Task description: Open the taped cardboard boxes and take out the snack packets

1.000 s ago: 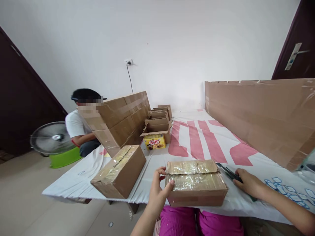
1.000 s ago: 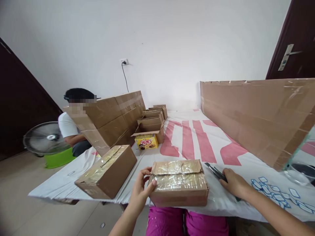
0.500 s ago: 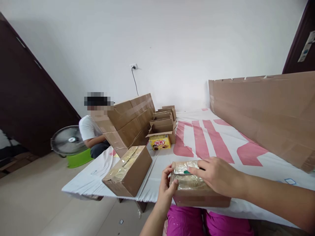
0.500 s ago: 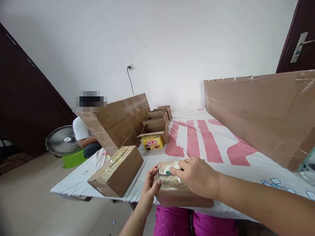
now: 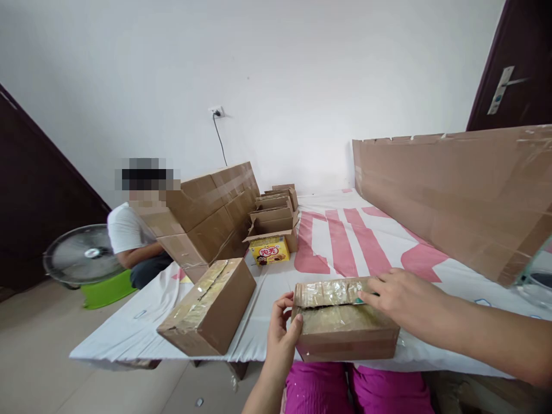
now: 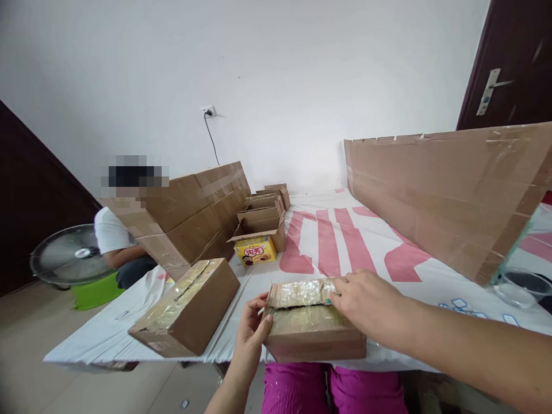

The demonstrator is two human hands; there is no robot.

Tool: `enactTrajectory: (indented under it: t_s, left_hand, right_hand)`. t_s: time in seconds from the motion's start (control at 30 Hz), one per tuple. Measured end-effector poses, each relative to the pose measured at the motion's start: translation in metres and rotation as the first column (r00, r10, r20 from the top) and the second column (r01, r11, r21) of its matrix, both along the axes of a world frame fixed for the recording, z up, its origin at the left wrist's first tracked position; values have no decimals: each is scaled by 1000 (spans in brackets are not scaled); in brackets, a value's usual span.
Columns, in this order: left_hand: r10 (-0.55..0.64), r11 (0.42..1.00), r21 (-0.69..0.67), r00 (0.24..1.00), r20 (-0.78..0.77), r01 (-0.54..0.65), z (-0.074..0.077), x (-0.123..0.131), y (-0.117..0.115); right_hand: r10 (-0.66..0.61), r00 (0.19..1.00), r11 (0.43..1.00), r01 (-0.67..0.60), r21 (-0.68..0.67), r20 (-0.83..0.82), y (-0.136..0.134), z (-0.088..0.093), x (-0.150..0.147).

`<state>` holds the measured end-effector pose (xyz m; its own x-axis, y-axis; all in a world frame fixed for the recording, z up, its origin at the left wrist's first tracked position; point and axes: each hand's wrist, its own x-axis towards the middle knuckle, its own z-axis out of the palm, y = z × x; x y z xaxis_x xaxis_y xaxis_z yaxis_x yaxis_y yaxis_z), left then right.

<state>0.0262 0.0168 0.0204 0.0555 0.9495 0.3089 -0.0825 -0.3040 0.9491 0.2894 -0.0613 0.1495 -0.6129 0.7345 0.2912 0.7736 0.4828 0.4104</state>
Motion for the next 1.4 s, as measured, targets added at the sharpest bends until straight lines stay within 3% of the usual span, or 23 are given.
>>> enactTrajectory:
  t_s: [0.13, 0.23, 0.4, 0.5, 0.6, 0.7, 0.77, 0.83, 0.9, 1.0, 1.07, 1.17, 1.27, 1.33, 1.4]
  left_hand:
    - [-20, 992, 114, 966, -257, 51, 6, -7, 1]
    - [-61, 977, 153, 886, -460, 146, 17, -13, 1]
    - [32, 955, 234, 724, -689, 181, 35, -19, -1]
    - [35, 942, 262, 714, -700, 210, 36, -20, -4]
    - [93, 933, 322, 759, -644, 158, 30, -19, -9]
    - [134, 908, 394, 789, -600, 145, 24, -21, -10]
    - [119, 895, 412, 799, -589, 171, 21, -22, -9]
    - [101, 892, 415, 814, -572, 181, 18, -23, -8]
    - [88, 891, 418, 837, -541, 177, 16, -22, -6]
    - [46, 888, 416, 864, -501, 193, 15, -20, -5]
    - [23, 887, 412, 873, -488, 208, 15, -18, -4]
    - [23, 873, 434, 869, -494, 223, 17, -17, -4]
    - [92, 843, 497, 855, -511, 206, 19, -17, -7]
    - [174, 818, 546, 827, -535, 181, 23, -18, -10]
    - [251, 789, 591, 788, -562, 170, 27, -20, -15]
  right_hand:
    - [-4, 996, 999, 1, -35, -85, -7, 7, 24]
    - [-46, 988, 999, 43, -21, -146, -14, 14, 34]
    - [-135, 924, 991, 122, -59, -358, -14, 9, 49]
    - [-279, 761, 951, 302, -62, -586, -2, -18, 66]
    - [-481, 609, 863, 454, -220, -630, 9, -68, 85]
    - [-677, 559, 735, 471, -488, -480, 10, -123, 98]
    - [-728, 557, 672, 461, -580, -400, 9, -148, 103]
    - [-700, 585, 699, 440, -564, -410, 9, -156, 104]
    - [-588, 613, 807, 408, -426, -527, 11, -146, 99]
    - [-258, 627, 948, 310, -68, -735, 11, -108, 73]
    - [3, 674, 987, 118, 111, -739, 6, -82, 45]
    - [258, 773, 966, -209, 152, -579, -1, -58, 1]
    - [326, 773, 945, -287, 159, -544, 0, -51, -28]
    - [318, 708, 945, -292, 148, -631, 5, -49, -34]
    - [227, 603, 966, -240, 97, -765, 10, -44, -33]
